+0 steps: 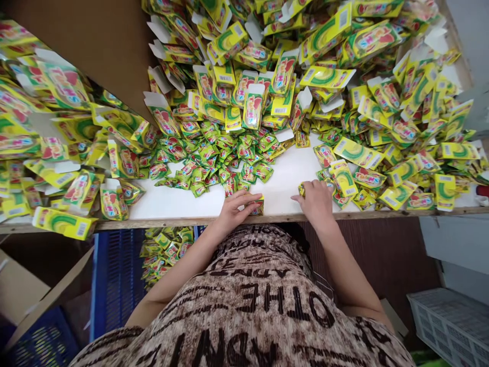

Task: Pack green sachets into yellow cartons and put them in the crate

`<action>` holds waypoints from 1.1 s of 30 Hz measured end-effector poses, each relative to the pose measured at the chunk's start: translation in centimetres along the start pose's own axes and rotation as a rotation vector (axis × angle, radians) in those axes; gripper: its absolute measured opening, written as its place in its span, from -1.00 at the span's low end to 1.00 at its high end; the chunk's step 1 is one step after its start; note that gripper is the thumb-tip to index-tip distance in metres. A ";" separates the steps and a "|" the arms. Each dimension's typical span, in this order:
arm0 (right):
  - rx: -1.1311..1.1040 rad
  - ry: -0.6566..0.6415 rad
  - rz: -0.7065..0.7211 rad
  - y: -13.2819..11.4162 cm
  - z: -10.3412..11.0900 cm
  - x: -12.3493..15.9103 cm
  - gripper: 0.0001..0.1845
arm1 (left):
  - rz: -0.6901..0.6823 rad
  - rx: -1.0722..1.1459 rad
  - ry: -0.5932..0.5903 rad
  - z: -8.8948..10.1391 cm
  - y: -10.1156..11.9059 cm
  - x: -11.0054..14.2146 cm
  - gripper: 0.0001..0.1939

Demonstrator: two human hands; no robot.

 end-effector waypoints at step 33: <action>-0.761 -0.110 0.037 -7.3 -5.1 -7.8 -0.63 | 0.793 -0.826 1.099 18.6 -3.1 16.3 -0.76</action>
Point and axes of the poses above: each hand's wrist, its own x-axis away from the middle knuckle, its own z-axis out of the back of the hand, y = z × x, the point moved 3 cm from there along -x, towards the middle knuckle, and after that the axes turned 8 degrees about z, right-handed, at the moved point
